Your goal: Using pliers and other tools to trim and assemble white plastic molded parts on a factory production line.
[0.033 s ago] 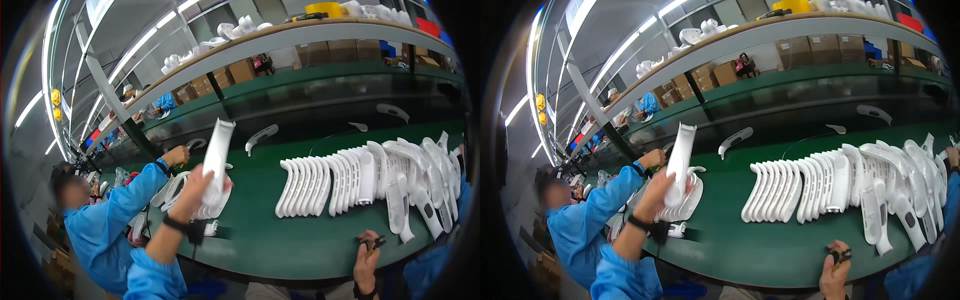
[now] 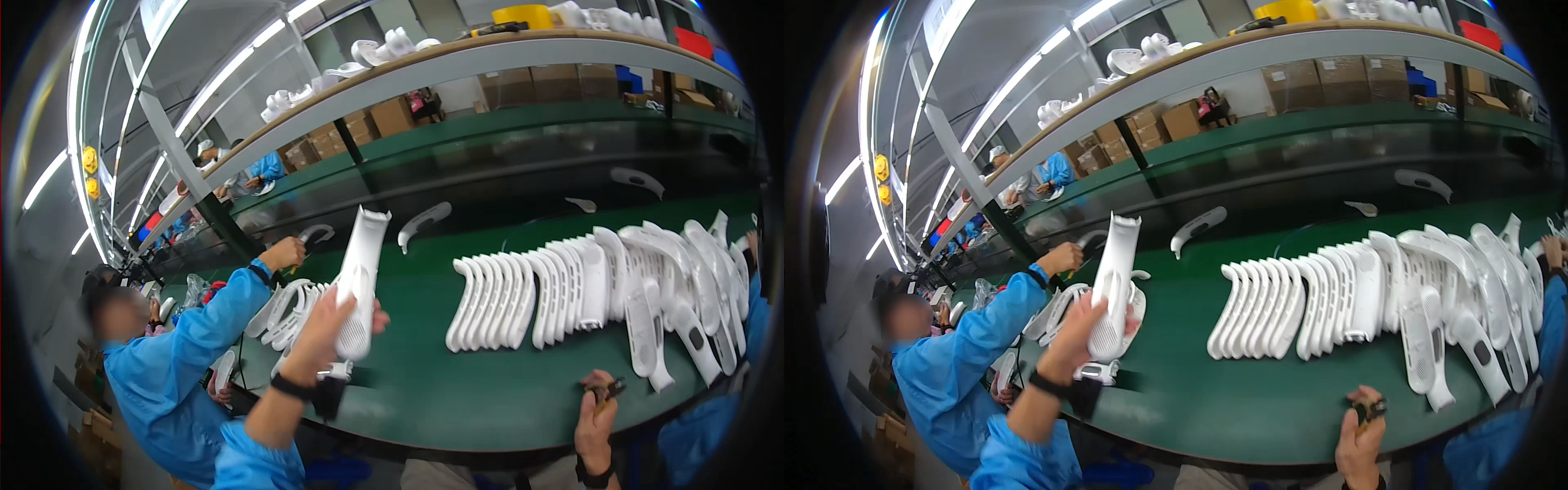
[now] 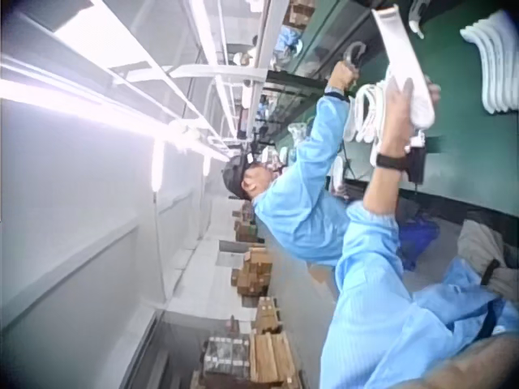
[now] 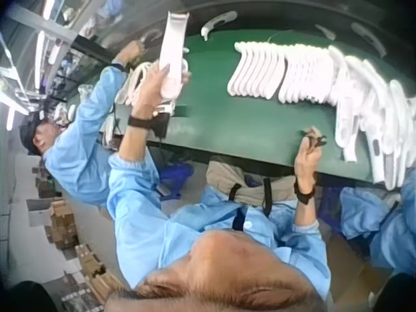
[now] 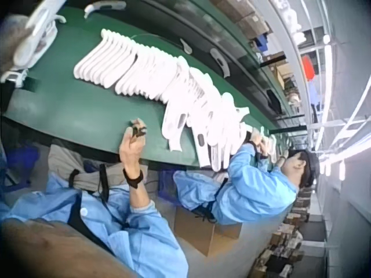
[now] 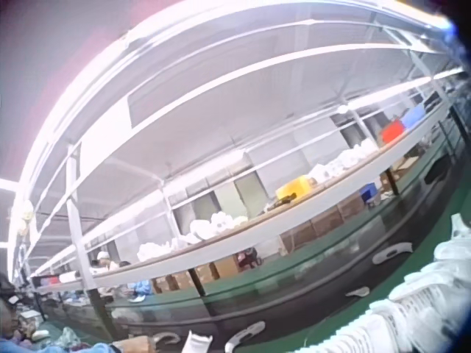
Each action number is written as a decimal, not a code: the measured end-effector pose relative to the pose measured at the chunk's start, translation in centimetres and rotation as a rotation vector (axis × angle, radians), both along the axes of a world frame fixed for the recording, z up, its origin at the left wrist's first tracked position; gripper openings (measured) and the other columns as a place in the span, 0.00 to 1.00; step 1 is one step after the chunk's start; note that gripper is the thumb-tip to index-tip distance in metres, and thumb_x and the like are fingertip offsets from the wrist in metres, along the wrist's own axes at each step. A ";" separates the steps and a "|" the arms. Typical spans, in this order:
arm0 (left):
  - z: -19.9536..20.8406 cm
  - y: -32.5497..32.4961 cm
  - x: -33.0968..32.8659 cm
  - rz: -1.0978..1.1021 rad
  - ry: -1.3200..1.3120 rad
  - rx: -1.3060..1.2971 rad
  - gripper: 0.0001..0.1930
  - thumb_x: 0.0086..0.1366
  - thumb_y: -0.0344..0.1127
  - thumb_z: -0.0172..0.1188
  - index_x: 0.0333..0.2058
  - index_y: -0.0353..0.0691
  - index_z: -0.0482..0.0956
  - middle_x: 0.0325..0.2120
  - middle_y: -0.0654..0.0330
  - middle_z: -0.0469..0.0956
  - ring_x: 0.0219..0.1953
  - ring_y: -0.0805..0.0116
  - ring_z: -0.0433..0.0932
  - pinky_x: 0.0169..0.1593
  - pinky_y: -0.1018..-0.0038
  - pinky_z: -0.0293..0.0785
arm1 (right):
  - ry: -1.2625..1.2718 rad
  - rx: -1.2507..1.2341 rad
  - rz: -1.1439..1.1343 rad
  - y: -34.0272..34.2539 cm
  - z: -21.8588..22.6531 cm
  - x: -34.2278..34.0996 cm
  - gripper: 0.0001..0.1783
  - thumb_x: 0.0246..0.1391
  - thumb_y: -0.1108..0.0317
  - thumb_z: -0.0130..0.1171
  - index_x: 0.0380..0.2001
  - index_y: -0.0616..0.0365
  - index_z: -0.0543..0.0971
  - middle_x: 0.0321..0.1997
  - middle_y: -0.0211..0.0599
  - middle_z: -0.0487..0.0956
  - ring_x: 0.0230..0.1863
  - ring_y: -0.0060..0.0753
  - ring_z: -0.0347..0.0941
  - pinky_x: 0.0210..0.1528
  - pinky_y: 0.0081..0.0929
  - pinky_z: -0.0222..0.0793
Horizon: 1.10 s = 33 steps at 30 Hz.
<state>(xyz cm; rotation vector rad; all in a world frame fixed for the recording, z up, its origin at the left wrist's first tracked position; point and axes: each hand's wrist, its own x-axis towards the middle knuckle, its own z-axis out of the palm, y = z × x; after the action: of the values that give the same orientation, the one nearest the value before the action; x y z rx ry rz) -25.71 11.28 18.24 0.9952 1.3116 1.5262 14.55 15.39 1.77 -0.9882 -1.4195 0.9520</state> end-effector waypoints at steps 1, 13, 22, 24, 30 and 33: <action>-1.1 -2.7 2.5 -0.011 -0.017 -0.017 0.18 0.68 0.40 0.55 0.50 0.35 0.65 0.38 0.53 0.77 0.36 0.62 0.81 0.38 0.67 0.81 | 0.034 -0.026 0.044 0.2 0.3 -0.2 0.18 0.61 0.70 0.48 0.53 0.66 0.66 0.43 0.41 0.71 0.46 0.30 0.67 0.53 0.29 0.61; -12.0 -9.9 22.9 0.403 1.250 0.090 0.16 0.45 0.23 0.64 0.32 0.37 0.67 0.42 0.46 0.71 0.42 0.46 0.68 0.44 0.57 0.65 | 0.361 -0.524 0.482 -6.2 5.4 -4.9 0.16 0.58 0.66 0.60 0.43 0.67 0.72 0.33 0.33 0.78 0.25 0.19 0.72 0.28 0.19 0.70; -14.1 -11.4 23.9 0.206 0.335 -0.087 0.17 0.59 0.34 0.63 0.41 0.31 0.68 0.26 0.46 0.78 0.27 0.50 0.80 0.32 0.62 0.73 | 0.202 -0.644 0.462 -6.1 4.6 -4.4 0.13 0.56 0.67 0.62 0.37 0.66 0.74 0.29 0.30 0.76 0.27 0.15 0.71 0.27 0.17 0.67; -14.4 -10.5 23.2 0.132 0.367 -0.095 0.15 0.60 0.34 0.62 0.40 0.30 0.70 0.26 0.46 0.79 0.27 0.53 0.81 0.32 0.63 0.73 | 0.163 -0.658 0.510 -5.9 4.7 -4.1 0.15 0.56 0.65 0.62 0.37 0.68 0.73 0.29 0.31 0.76 0.28 0.17 0.72 0.28 0.20 0.68; -16.5 -11.0 22.6 0.056 0.215 -0.223 0.12 0.65 0.35 0.56 0.37 0.30 0.78 0.23 0.46 0.80 0.25 0.58 0.81 0.31 0.68 0.73 | -0.584 -0.093 0.281 -5.5 8.5 -0.9 0.20 0.57 0.58 0.60 0.34 0.67 0.71 0.30 0.47 0.77 0.28 0.48 0.74 0.35 0.38 0.71; -16.7 -11.2 22.3 0.077 0.198 -0.275 0.13 0.66 0.37 0.54 0.36 0.30 0.78 0.22 0.46 0.79 0.24 0.60 0.80 0.30 0.69 0.72 | -0.978 -0.076 0.448 -4.8 10.6 0.1 0.18 0.55 0.57 0.61 0.34 0.63 0.71 0.33 0.49 0.75 0.32 0.50 0.72 0.36 0.38 0.68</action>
<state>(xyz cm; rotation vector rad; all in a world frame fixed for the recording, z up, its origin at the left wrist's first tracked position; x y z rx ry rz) -3.41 0.12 1.50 0.9448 1.6655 1.2828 14.63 10.58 12.41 -1.2996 -2.5114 0.8611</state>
